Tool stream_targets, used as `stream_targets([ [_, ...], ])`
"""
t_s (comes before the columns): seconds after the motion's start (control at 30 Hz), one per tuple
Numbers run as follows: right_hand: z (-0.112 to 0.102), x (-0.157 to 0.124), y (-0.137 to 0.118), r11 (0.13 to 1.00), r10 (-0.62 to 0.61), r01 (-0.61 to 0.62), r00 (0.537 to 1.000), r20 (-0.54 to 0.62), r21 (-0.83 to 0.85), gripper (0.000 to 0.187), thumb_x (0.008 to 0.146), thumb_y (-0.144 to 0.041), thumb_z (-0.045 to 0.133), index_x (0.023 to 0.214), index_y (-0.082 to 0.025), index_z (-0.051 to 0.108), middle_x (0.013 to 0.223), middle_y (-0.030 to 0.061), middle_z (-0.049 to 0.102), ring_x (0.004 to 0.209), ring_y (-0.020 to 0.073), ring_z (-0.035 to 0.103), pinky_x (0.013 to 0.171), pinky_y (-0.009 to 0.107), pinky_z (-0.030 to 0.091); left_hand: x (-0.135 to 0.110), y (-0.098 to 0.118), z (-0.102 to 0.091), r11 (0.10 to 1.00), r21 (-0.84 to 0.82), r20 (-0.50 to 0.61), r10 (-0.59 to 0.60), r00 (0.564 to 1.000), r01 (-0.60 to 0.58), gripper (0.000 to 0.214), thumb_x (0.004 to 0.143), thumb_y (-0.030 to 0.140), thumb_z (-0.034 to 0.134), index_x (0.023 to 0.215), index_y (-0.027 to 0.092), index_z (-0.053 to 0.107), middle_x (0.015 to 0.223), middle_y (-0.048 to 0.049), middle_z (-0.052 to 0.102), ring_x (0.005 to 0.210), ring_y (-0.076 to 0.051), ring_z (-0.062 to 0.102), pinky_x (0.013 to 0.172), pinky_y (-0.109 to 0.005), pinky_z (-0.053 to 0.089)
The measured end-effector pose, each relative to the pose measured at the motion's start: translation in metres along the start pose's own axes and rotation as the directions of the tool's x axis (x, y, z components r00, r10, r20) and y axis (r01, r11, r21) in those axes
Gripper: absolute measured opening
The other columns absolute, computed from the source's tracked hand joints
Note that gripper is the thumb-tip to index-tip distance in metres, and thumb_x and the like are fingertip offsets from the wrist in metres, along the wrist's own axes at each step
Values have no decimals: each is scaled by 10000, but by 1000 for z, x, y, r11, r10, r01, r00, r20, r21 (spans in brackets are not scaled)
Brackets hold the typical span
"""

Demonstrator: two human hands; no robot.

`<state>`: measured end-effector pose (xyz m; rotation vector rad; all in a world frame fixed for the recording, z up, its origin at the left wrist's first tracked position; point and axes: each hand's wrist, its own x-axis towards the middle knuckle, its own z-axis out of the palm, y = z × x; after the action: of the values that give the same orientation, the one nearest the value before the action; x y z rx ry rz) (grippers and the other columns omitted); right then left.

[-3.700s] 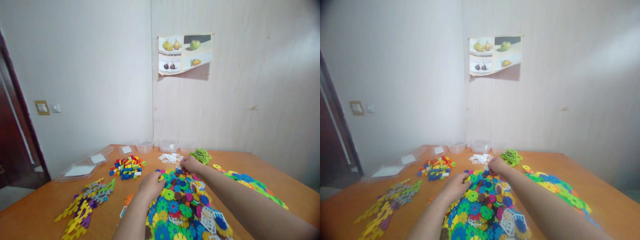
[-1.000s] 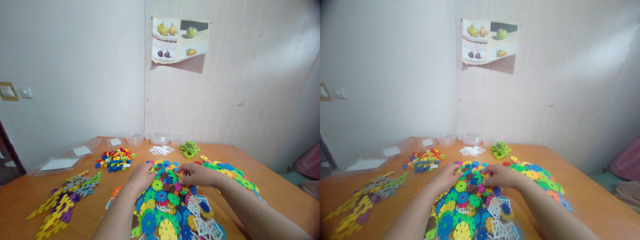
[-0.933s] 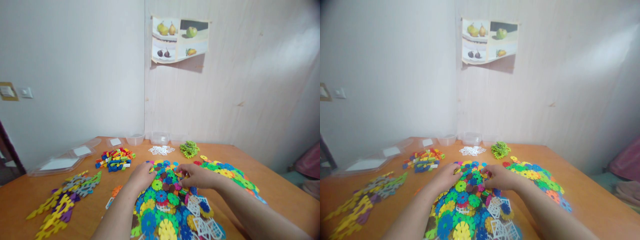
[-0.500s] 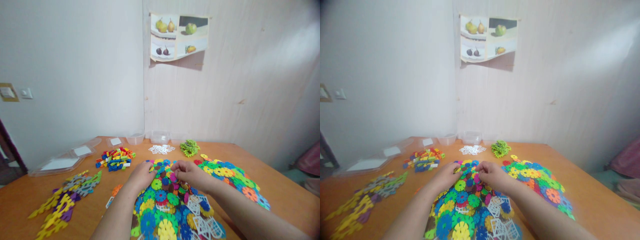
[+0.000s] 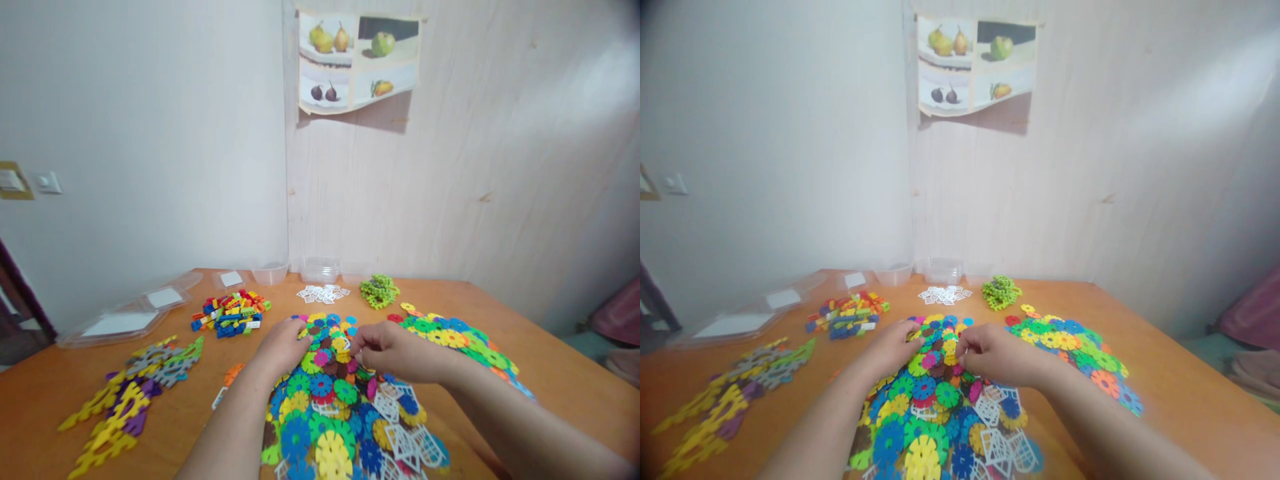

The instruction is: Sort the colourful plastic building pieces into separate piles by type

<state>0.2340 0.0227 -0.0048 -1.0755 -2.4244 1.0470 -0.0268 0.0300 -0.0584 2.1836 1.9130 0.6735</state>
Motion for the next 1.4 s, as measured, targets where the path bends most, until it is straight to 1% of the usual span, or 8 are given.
stream_targets([
  [0.1, -17, -5, 4, 983, 16, -25, 998, -53, -183, 110, 817, -219, 535, 860, -203, 635, 665, -36, 551, 585, 93, 471, 503, 202, 325, -1, -1, 0, 999, -31, -7, -14, 1000, 14, 233, 831, 332, 551, 981, 205, 676, 1052, -84, 677, 993, -231, 607, 798, -271, 427],
  [0.23, -38, -9, 20, 915, 112, -153, 985, -128, -374, 131, 761, -200, 570, 866, -205, 647, 738, 2, 618, 640, 125, 528, 521, 217, 317, -2, 0, -3, 998, -63, 2, -14, 1000, 14, 235, 828, 273, 538, 1009, 203, 671, 1063, -80, 690, 993, -227, 621, 803, -267, 433],
  [0.33, -47, -12, 31, 890, 162, -185, 983, -90, -418, 164, 713, -219, 632, 874, -210, 664, 761, 15, 646, 657, 145, 546, 522, 226, 312, -1, 1, -4, 998, -56, 4, -11, 1000, 11, 226, 817, 233, 528, 986, 204, 676, 1039, -71, 699, 975, -225, 630, 785, -265, 429],
  [0.5, -40, -13, 32, 915, 171, -115, 979, 113, -388, 332, 659, -360, 734, 965, -244, 680, 829, 5, 666, 675, 155, 563, 524, 229, 327, -1, 1, -4, 999, -50, 17, -10, 1000, 11, 247, 823, 248, 520, 1006, 198, 679, 1023, -77, 699, 947, -224, 634, 773, -269, 434],
  [0.8, -24, -7, 19, 913, 130, -80, 987, 99, -400, 257, 649, -300, 719, 889, -228, 659, 765, -10, 590, 629, 125, 495, 521, 221, 279, -3, 8, -9, 999, -32, 31, -13, 999, 14, 240, 827, 294, 531, 985, 190, 678, 1022, -91, 691, 948, -238, 635, 774, -283, 447],
  [1.1, -26, 3, 36, 997, 75, -73, 994, 75, -24, 98, 722, -203, 624, 816, -191, 597, 690, -39, 574, 633, 100, 530, 555, 197, 364, -5, 17, -9, 989, -145, -34, -16, 999, 11, 343, 828, 301, 558, 1136, 200, 670, 1207, -99, 669, 1137, -254, 593, 956, -324, 432],
  [1.23, -17, 9, 35, 955, 128, -127, 992, 14, 268, 148, 764, -278, 625, 846, -185, 544, 684, -31, 619, 541, 90, 559, 497, 195, 392, -6, 25, -12, 976, -218, -56, -26, 998, 13, 321, 830, 325, 573, 1104, 207, 691, 1189, -87, 686, 1139, -253, 594, 963, -330, 437],
  [1.4, -3, 16, 33, 887, 158, -144, 987, 5, 438, 281, 783, -417, 647, 883, -179, 535, 676, -12, 653, 508, 98, 591, 462, 194, 399, -7, 34, -13, 921, -386, -47, 40, 998, -56, 336, 842, 358, 560, 1113, 210, 692, 1110, -58, 718, 1029, -216, 644, 916, -304, 470],
])
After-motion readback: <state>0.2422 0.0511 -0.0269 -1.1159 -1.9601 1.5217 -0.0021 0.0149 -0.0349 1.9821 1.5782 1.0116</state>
